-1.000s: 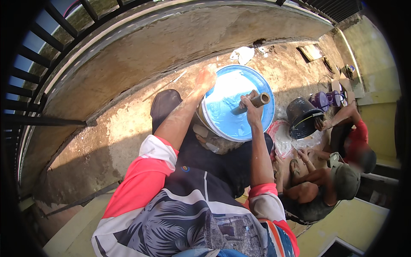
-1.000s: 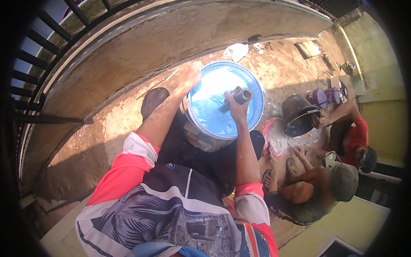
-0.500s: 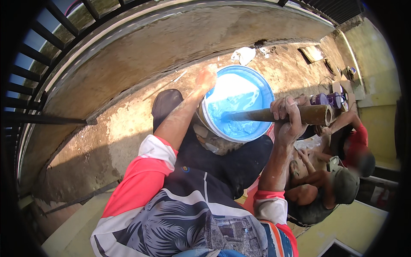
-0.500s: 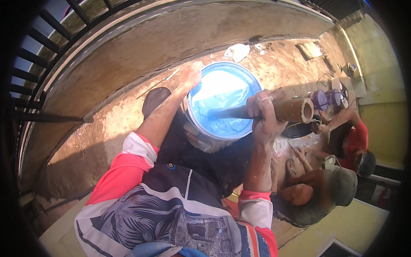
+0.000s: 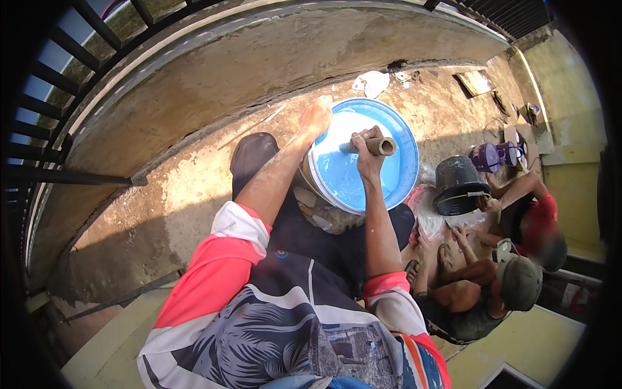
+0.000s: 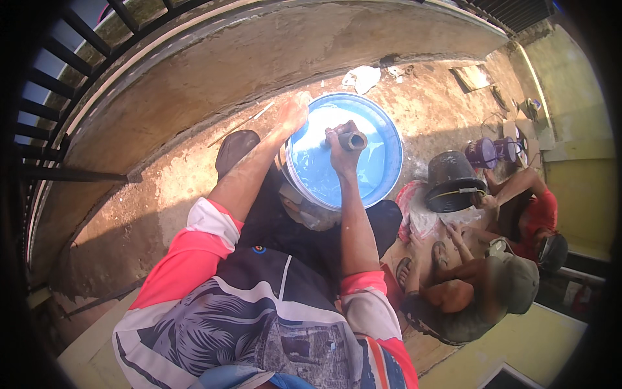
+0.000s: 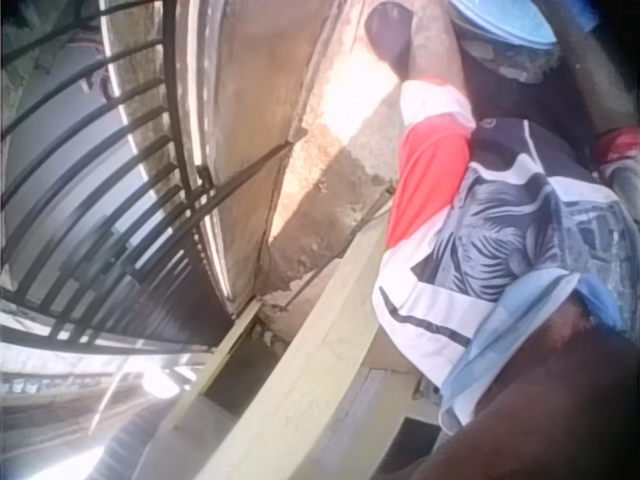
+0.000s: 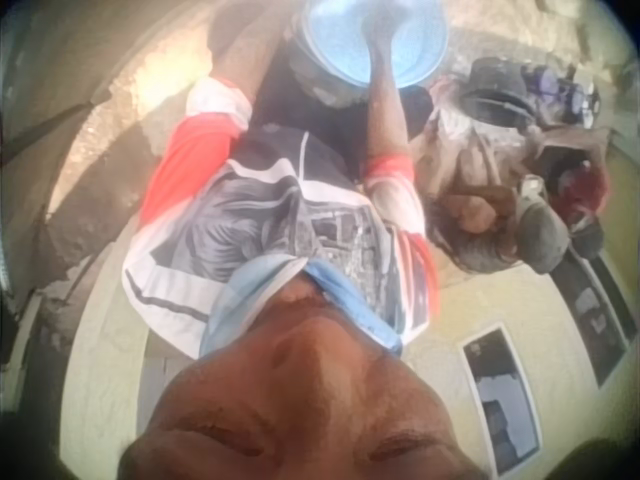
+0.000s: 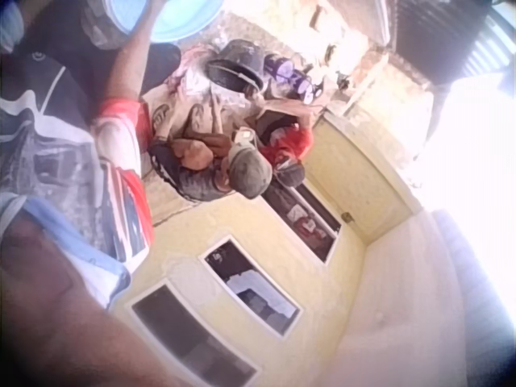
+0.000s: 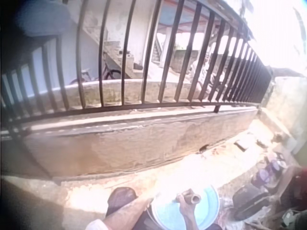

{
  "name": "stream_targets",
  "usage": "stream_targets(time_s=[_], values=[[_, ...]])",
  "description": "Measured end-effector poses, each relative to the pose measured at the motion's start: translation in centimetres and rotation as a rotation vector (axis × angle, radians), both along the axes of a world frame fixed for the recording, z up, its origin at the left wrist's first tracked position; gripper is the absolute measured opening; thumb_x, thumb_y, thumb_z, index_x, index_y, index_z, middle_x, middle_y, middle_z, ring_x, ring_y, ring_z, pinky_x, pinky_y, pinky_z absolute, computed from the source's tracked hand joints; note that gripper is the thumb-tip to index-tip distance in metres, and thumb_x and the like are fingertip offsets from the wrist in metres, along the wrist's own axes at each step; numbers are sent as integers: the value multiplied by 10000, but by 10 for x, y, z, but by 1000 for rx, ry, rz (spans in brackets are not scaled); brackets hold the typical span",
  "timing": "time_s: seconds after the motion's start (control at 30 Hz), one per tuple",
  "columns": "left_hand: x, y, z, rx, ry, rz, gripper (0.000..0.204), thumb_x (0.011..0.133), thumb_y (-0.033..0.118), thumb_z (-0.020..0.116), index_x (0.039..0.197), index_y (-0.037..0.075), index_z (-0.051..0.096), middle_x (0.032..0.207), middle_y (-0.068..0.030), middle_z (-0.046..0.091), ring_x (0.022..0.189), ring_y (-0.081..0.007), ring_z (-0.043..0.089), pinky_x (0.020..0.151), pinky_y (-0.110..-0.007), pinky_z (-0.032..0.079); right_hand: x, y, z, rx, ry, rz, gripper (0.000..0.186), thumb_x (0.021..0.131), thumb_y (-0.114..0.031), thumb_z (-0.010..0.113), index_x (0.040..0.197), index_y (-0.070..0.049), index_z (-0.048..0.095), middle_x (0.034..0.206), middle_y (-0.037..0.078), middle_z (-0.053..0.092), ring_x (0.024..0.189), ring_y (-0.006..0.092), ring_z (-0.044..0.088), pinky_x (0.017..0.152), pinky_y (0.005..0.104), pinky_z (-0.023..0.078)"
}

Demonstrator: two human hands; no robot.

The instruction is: The person sits on the ground and mixes light blue paint in a bucket using a wooden stick. They hold the bucket with one hand and stir with the other, occasionally adjusting the stick's position.

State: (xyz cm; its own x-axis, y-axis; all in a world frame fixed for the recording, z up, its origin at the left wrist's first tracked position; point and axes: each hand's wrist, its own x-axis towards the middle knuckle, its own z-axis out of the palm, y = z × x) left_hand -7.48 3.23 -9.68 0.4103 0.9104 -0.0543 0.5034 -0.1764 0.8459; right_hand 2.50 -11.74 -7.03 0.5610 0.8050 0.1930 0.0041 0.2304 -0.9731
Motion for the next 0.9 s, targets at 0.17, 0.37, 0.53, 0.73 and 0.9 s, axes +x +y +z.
stream_targets(time_s=[0.17,0.37,0.53,0.73,0.9], values=[[0,6,-13,-15,-49,14,401,1009,307,349,1100,51,644,1141,-236,659,1096,-469,593,915,-551,466,7,-16,5,-135,115,137,209,799,-18,717,798,-82,518,724,9,567,652,115,592,604,280,482],[2,2,-4,2,21,-15,431,1018,340,352,1092,31,643,1139,-244,663,1103,-466,594,922,-546,462,14,-50,79,-203,103,217,248,841,2,687,799,-86,460,636,13,479,529,112,466,530,288,399],[1,10,-23,15,-36,1,434,1012,362,363,1106,51,650,1143,-255,660,1105,-469,596,908,-543,467,23,-59,182,10,52,106,234,852,3,681,812,-81,467,623,13,478,490,106,462,485,273,391],[2,8,-17,-7,-36,4,441,1003,370,366,1105,48,649,1139,-253,663,1107,-467,597,908,-540,469,22,-59,201,249,-18,39,230,882,43,608,811,-82,429,634,28,492,511,96,447,502,270,382],[0,7,-11,-13,-38,10,438,1000,361,360,1092,41,645,1132,-250,665,1090,-470,602,897,-542,472,23,-37,139,201,-184,116,224,915,40,574,846,-89,405,631,36,465,559,122,446,541,285,390]])
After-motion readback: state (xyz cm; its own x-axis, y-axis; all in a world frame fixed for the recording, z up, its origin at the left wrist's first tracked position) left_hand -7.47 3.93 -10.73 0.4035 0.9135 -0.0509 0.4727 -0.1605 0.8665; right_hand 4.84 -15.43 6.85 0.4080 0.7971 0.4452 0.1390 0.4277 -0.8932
